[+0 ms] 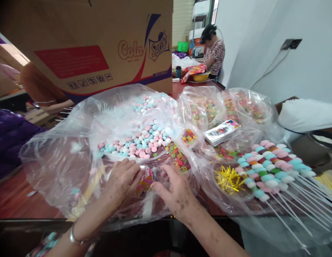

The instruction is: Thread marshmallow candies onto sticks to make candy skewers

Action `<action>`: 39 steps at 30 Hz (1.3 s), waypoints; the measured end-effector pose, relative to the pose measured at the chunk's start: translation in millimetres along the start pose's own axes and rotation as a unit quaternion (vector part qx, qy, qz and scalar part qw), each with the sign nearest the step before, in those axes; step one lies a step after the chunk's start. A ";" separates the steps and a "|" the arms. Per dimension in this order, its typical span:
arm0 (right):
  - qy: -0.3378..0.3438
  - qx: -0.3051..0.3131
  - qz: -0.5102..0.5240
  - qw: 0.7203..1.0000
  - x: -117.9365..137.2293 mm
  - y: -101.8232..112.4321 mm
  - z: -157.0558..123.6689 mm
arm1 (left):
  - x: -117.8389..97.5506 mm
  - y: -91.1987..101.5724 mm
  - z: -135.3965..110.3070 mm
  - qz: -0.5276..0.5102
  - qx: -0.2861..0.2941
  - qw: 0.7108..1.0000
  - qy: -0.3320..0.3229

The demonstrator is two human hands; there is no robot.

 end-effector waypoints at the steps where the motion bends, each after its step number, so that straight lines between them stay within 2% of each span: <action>1: 0.005 -0.006 -0.003 1.000 1.1 -1.5 3.6 | -8.7 5.0 1.6 -0.005 -0.020 1.000 -0.010; 5: 0.037 -0.032 -0.011 0.999 1.7 2.1 11.6 | -31.9 15.0 7.4 -0.082 -0.051 0.994 -0.040; 9: 0.079 -0.048 -0.033 0.995 -1.6 19.8 9.8 | -35.9 21.4 12.5 -0.164 -0.111 0.980 -0.027; 10: 0.097 -0.046 -0.042 0.993 -1.2 24.4 8.5 | -36.4 20.9 15.0 -0.198 -0.092 0.976 -0.023; 12: 0.136 -0.045 -0.065 0.988 1.0 33.1 5.8 | -38.6 15.6 21.5 -0.293 0.016 0.956 -0.005; 14: 0.163 -0.046 -0.087 0.982 3.5 40.5 3.3 | -41.5 9.6 26.6 -0.391 0.134 0.910 0.029; 16: 0.174 -0.047 -0.105 0.978 5.0 46.5 1.3 | -43.3 5.6 30.4 -0.478 0.203 0.852 0.065; 18: 0.181 -0.051 -0.125 0.974 5.8 51.3 -0.7 | -44.2 1.5 32.6 -0.543 0.240 0.800 0.087; 20: 0.194 -0.060 -0.149 0.968 6.8 55.4 -2.9 | -45.6 -3.9 33.1 -0.571 0.279 0.767 0.088; 23: 0.212 -0.073 -0.170 0.960 7.4 60.9 -5.2 | -48.3 -10.3 33.3 -0.577 0.304 0.754 0.076; 26: 0.202 -0.073 -0.160 0.964 5.0 66.4 -4.6 | -50.6 -11.3 36.0 -0.626 0.261 0.731 0.076; 28: 0.195 -0.074 -0.153 0.966 3.6 69.2 -3.5 | -50.9 -10.2 38.2 -0.627 0.222 0.744 0.064; 31: 0.198 -0.081 -0.157 0.964 5.2 70.9 -3.3 | -52.2 -8.5 40.5 -0.544 0.188 0.818 0.012; 33: 0.204 -0.087 -0.167 0.961 9.3 72.8 -5.2 | -53.8 -8.8 41.0 -0.498 0.178 0.849 -0.021; 36: 0.191 -0.102 -0.187 0.958 15.8 86.2 -12.6 | -54.5 -10.9 41.3 -0.472 0.153 0.867 -0.044; 39: 0.151 -0.201 -0.227 0.941 15.6 125.9 -32.5 | -53.7 -11.5 42.1 -0.462 0.121 0.877 -0.055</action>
Point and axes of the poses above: each hand's wrist, its own z-axis towards the middle knuckle, its own y-axis out of the back of the hand, x = y × z, the point moved 4 cm from there along z, towards the middle knuckle, and after that the axes turned 1 degree about y, right-handed, at the moved point
